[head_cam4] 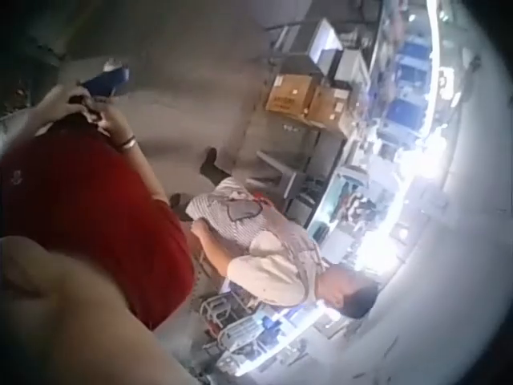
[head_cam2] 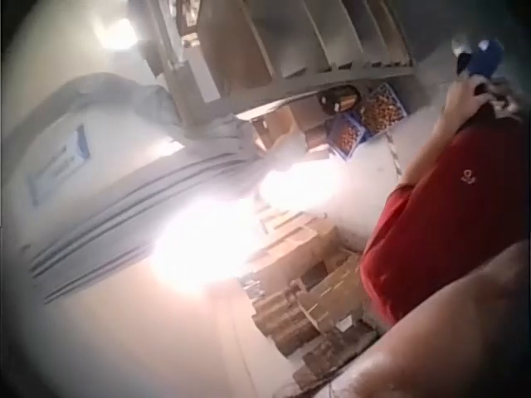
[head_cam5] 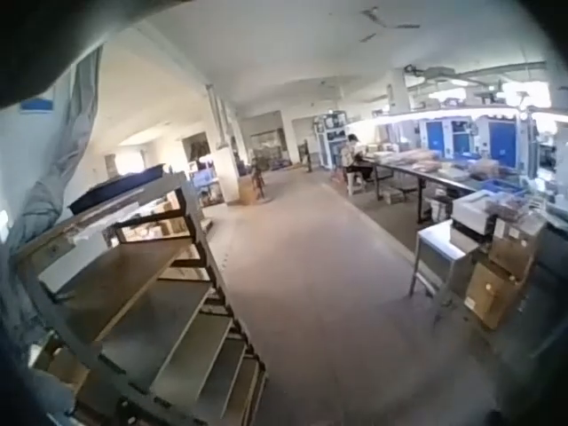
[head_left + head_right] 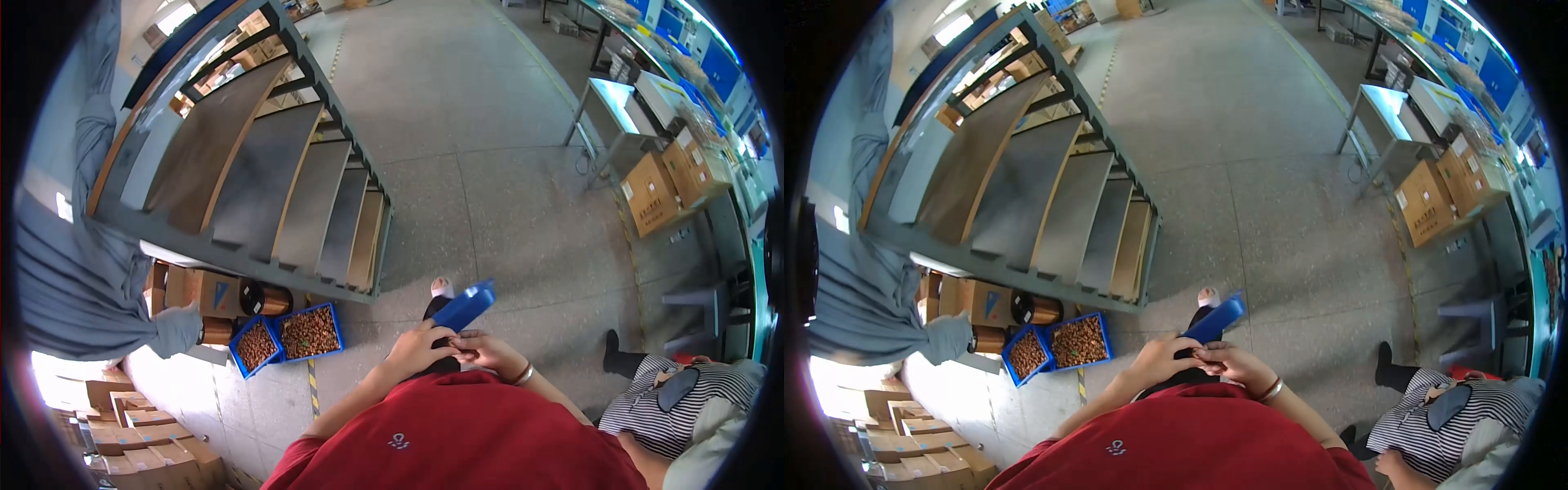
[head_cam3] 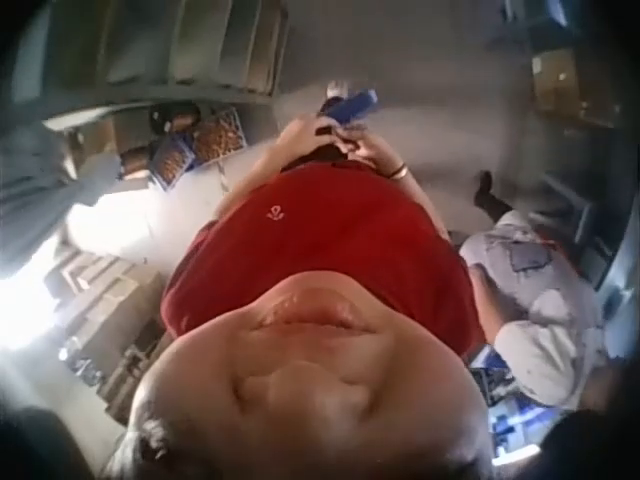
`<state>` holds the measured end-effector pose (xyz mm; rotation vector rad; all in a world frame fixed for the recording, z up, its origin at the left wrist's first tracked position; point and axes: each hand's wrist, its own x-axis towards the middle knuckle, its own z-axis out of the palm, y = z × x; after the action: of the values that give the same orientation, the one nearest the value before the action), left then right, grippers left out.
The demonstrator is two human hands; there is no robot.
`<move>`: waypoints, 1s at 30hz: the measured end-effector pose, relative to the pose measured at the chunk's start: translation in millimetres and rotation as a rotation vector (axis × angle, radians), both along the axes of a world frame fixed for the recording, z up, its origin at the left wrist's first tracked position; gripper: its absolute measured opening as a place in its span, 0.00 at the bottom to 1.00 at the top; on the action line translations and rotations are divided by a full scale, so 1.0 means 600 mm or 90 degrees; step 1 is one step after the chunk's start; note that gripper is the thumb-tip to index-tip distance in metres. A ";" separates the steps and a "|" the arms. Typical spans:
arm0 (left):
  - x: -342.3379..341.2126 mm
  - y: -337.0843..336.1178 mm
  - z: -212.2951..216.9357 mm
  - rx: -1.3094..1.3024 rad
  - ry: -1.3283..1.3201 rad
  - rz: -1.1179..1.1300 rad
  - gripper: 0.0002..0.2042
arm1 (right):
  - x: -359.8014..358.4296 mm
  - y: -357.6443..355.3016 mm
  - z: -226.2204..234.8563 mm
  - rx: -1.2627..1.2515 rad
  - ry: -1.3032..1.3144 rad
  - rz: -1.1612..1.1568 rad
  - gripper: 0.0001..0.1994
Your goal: Navigate through a warehouse to retrieve a sealed bag of components from a cardboard box.
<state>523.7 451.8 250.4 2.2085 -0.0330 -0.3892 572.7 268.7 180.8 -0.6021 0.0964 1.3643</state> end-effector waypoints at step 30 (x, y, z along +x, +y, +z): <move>1.312 0.414 0.102 0.060 -0.201 0.666 0.11 | 1.726 0.234 0.004 -0.442 -0.373 -0.085 0.06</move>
<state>1310.9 700.0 311.4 2.0339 0.9361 0.5428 1608.3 409.0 183.5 -1.5281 0.1324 0.9586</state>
